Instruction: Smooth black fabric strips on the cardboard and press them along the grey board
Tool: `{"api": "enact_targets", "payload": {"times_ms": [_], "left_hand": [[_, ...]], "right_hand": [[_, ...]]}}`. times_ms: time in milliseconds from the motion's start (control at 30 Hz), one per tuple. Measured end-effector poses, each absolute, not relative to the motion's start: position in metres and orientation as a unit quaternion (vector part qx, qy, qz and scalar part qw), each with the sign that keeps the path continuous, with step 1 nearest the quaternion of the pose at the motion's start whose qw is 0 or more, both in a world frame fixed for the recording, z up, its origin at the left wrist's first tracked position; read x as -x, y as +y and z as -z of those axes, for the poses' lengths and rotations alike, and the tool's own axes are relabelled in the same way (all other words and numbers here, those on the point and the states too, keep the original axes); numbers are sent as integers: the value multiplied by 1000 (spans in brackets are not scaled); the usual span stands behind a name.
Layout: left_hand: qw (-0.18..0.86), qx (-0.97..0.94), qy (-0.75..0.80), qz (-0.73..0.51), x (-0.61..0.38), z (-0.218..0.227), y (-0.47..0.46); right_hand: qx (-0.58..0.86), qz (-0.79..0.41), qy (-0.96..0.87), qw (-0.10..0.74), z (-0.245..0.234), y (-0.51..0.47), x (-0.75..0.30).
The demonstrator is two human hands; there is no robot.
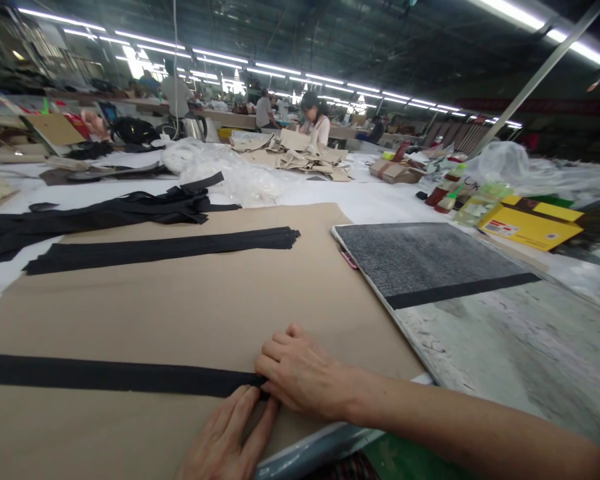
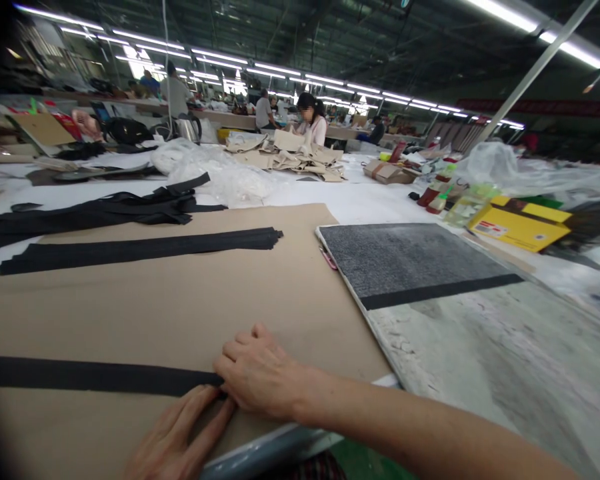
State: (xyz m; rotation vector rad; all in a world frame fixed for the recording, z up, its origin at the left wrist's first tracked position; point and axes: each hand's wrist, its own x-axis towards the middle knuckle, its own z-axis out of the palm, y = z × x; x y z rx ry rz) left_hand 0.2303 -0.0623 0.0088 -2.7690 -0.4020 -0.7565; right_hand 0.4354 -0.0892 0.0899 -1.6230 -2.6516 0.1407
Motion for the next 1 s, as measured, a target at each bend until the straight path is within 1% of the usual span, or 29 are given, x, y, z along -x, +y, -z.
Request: {"api": "enact_targets", "payload": {"times_ms": [167,267,367,433,500,567,667,833,900,1000], "left_hand": [[142,949,-127,253,-228,-3,-60],[139,951,-123,248,-228,-4,-59],[126,950,-128,254,-229,-6,-58],[118,948,-130,264,-231,-8,-59],[118,946,-134,270,-232,-9,-59],[124,946,-139,267,-232,-8,-59],[133,946,-134,262,-230,-4,-58],[110,945,-115,286,-229,5,-60],[82,938,-130,310,-232,6,-63],[25,915,-177,361,-240,4,-66]], "right_hand": [[516,-4,-856,13,-73,-87,-430],[569,-16,-822,21,-64,-90,-425],[666,-85,-738,64,-62,-91,-420],[700,-152,-691,103,-65,-89,-421],[695,-207,-678,121,-72,-86,-426],[669,-228,-695,131,-80,-84,-432],[606,-188,-762,134,-87,-82,-435],[540,-48,-839,39,-82,-81,-424],[529,-21,-848,22,-77,-79,-419],[534,-15,-845,17,-70,-75,-413]]}}
